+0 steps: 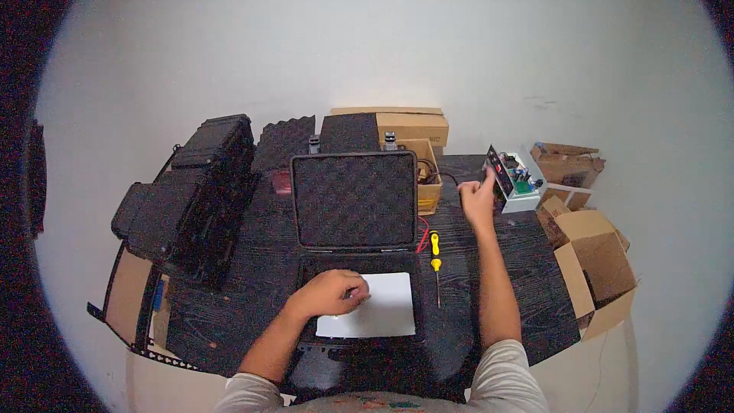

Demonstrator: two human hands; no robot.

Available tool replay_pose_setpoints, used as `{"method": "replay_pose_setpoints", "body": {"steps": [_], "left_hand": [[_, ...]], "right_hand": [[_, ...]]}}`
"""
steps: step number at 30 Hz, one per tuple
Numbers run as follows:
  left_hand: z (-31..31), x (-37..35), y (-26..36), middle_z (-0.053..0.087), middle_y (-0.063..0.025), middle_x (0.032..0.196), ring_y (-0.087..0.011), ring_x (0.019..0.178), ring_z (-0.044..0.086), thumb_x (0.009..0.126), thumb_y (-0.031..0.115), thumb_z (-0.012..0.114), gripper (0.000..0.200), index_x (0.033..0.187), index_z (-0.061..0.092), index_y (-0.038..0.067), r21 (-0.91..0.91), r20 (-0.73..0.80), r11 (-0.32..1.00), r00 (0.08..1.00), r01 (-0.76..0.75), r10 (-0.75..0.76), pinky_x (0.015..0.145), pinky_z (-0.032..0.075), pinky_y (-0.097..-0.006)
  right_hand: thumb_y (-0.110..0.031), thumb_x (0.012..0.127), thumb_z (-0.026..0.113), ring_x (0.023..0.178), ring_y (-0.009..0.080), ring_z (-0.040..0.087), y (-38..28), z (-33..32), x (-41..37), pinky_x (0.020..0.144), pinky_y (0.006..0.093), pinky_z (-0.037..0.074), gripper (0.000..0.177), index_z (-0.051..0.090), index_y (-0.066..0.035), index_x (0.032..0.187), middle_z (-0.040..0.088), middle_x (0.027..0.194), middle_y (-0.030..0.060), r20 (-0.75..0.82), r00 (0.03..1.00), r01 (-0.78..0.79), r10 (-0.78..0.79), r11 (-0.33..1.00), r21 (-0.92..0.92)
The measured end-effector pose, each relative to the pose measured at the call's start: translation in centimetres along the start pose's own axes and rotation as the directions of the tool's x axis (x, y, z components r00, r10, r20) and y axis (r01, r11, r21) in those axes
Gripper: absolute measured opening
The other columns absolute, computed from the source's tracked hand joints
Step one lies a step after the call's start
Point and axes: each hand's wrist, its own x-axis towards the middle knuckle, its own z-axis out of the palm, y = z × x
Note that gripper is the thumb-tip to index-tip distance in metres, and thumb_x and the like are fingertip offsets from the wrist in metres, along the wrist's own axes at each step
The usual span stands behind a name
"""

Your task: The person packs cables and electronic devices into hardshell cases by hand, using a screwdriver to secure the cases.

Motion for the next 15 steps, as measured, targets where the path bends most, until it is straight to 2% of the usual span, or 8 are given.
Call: {"method": "replay_pose_setpoints", "body": {"steps": [1, 4, 5, 8, 9, 12, 13, 15], "left_hand": [[0.1, 0.0, 0.0, 0.066, -0.0107, 0.083, -0.0322, 0.078, 0.068, 0.081, 0.009, 0.071, 0.01, 0.09, 0.066, 0.006, -0.001, -0.01, 1.0, 1.0, -0.001, 0.001, 0.072, 0.054, -0.0423], [-0.1, 0.0, 0.3, 0.067, -0.0108, 0.084, -0.032, 0.078, 0.068, 0.081, 0.008, 0.07, 0.009, 0.088, 0.065, 0.006, -0.004, 0.012, 1.0, 1.0, 0.029, -0.029, 0.072, 0.054, -0.0419], [-0.1, 0.1, 0.2, 0.067, -0.0108, 0.084, -0.032, 0.079, 0.068, 0.081, 0.008, 0.07, 0.009, 0.088, 0.065, 0.006, -0.004, 0.015, 1.0, 1.0, 0.021, -0.021, 0.072, 0.054, -0.0418], [-0.1, 0.1, 0.0, 0.067, -0.0105, 0.085, -0.0321, 0.08, 0.068, 0.081, 0.007, 0.071, 0.009, 0.086, 0.063, 0.006, -0.011, 0.021, 1.0, 1.0, 0.004, -0.004, 0.072, 0.054, -0.0417], [-0.1, 0.1, 0.0, 0.067, -0.0104, 0.085, -0.0321, 0.08, 0.068, 0.081, 0.007, 0.071, 0.01, 0.086, 0.063, 0.006, -0.017, 0.021, 1.0, 1.0, 0.003, -0.003, 0.073, 0.054, -0.0417], [0.1, 0.1, -0.2, 0.067, -0.0099, 0.085, -0.0324, 0.081, 0.069, 0.08, 0.007, 0.072, 0.011, 0.085, 0.062, 0.006, -0.013, 0.004, 1.0, 1.0, -0.004, 0.005, 0.073, 0.054, -0.0419], [0.2, 0.0, -0.3, 0.067, -0.0098, 0.085, -0.0326, 0.082, 0.069, 0.08, 0.006, 0.072, 0.012, 0.086, 0.062, 0.006, -0.007, -0.005, 1.0, 1.0, -0.007, 0.007, 0.073, 0.054, -0.0421], [0.2, 0.0, -0.3, 0.067, -0.0102, 0.083, -0.0312, 0.077, 0.068, 0.09, 0.014, 0.071, 0.01, 0.087, 0.066, 0.005, 0.002, -0.017, 1.0, 1.0, -0.022, 0.022, 0.071, 0.053, -0.0427]], "right_hand": [[-0.016, 0.097, 0.067, 0.091, 0.0205, 0.071, 0.2, 0.0, 0.4, 0.088, 0.0348, 0.055, 0.08, 0.022, 0.001, 0.161, 0.076, 0.1, 0.0148, 0.107, 0.99, -0.086, 0.087, 0.996, -0.01], [-0.019, 0.091, 0.074, 0.099, 0.022, 0.073, -0.5, 0.8, 0.4, 0.093, 0.0365, 0.055, 0.085, 0.029, -0.004, 0.162, 0.077, 0.107, 0.0174, 0.219, 0.975, 0.004, 0.035, 0.985, -0.172], [-0.032, 0.084, 0.079, 0.108, 0.0372, 0.073, -1.0, 1.1, 0.5, 0.097, 0.0436, 0.055, 0.089, 0.038, -0.007, 0.16, 0.075, 0.115, 0.0253, 0.236, 0.969, -0.017, 0.068, 0.977, -0.214], [-0.034, 0.082, 0.08, 0.109, 0.039, 0.072, 1.0, 2.7, 1.2, 0.097, 0.0437, 0.055, 0.082, 0.049, -0.008, 0.153, 0.075, 0.114, 0.0245, 0.326, 0.944, 0.102, 0.047, 0.9, -0.424], [-0.035, 0.081, 0.08, 0.101, 0.0386, 0.074, 0.7, 3.1, 1.3, 0.09, 0.0441, 0.057, 0.058, 0.067, -0.006, 0.13, 0.076, 0.105, 0.0212, 0.352, 0.929, 0.002, 0.115, 0.949, -0.316], [-0.038, 0.084, 0.08, 0.088, 0.0384, 0.074, 0.1, 3.4, 1.9, 0.079, 0.0433, 0.057, 0.042, 0.071, -0.004, 0.106, 0.076, 0.088, 0.0162, 0.193, 0.975, -0.019, 0.115, 0.898, -0.439], [-0.038, 0.087, 0.078, 0.083, 0.0365, 0.074, 0.3, 3.6, 2.0, 0.075, 0.0422, 0.056, 0.039, 0.07, -0.003, 0.101, 0.075, 0.083, 0.0151, 0.113, 0.99, -0.028, 0.08, 0.914, -0.404], [-0.039, 0.093, 0.074, 0.073, 0.0326, 0.073, 0.1, 3.5, 2.3, 0.066, 0.0401, 0.054, 0.038, 0.068, -0.002, 0.09, 0.072, 0.073, 0.0129, -0.052, 0.998, -0.034, 0.018, 0.943, -0.331]]}}
